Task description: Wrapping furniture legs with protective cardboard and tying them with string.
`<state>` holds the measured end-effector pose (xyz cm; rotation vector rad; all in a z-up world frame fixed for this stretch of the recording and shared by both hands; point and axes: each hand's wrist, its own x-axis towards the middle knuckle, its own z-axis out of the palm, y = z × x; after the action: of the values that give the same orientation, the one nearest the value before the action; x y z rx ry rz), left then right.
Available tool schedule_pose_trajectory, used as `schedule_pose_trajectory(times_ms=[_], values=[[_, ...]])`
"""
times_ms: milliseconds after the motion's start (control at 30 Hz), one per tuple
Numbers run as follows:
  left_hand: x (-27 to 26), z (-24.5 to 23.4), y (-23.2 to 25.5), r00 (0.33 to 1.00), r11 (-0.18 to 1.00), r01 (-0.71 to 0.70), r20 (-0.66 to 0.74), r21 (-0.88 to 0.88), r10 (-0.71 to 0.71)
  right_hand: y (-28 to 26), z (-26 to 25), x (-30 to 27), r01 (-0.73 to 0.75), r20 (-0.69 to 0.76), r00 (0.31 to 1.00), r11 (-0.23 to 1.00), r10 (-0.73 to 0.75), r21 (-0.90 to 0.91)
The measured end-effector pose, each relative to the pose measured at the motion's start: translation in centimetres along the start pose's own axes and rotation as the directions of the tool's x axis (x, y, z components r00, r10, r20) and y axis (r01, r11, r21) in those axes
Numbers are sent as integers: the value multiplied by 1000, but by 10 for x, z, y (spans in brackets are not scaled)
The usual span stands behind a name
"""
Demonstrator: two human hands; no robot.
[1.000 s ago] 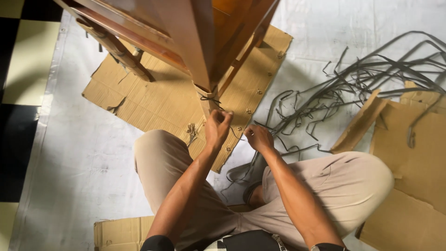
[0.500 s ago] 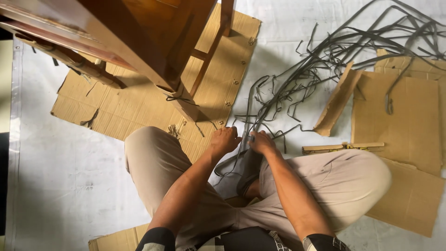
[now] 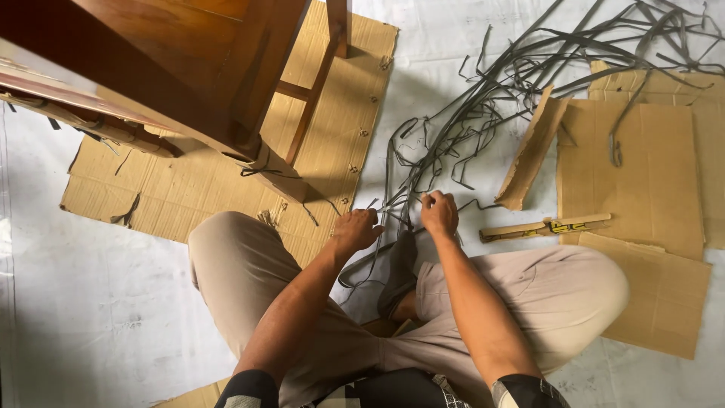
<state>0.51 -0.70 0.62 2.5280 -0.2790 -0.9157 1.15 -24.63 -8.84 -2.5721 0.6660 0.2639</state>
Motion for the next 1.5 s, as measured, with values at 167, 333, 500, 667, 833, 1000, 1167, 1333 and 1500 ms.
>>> schedule_pose_trajectory(times_ms=[167, 333, 500, 667, 833, 1000, 1167, 1333, 1500], values=[[-6, -3, -1, 1000, 1000, -2, 23, -13, 2, 1, 14, 13, 59, 88, 994, 995, -67, 86], [-9, 0, -10, 999, 999, 17, 31, -28, -16, 11, 35, 31, 19, 243, 970, 1000, -19, 1], [-13, -6, -16, 999, 998, 49, 17, -47, -48, 23, 48, 42, -51, 64, 997, 987, 42, 155], [-14, -18, -13, 998, 993, 12, -68, -118, -20, -44, -7, 1, 167, -409, 912, 890, 24, 425], [-17, -32, 0, 968, 958, -69, -252, -280, -4, -126, -84, -62, 401, -499, 863, 711, -81, 578], [-54, -67, 23, 895, 784, -329, -439, -526, 82, -157, -115, -96, 466, -283, 857, 413, -430, 782], [-55, -66, 16, 898, 781, -300, -439, -547, 37, -166, -115, -109, 466, -158, 789, 411, -593, 784], [-32, -36, -5, 927, 659, -251, -372, -709, -47, -165, -105, -116, 445, -99, 787, 449, -609, 775], [-11, -14, -16, 964, 150, -123, -155, -981, -218, -162, -97, -116, 245, 91, 815, 482, -572, 841]])
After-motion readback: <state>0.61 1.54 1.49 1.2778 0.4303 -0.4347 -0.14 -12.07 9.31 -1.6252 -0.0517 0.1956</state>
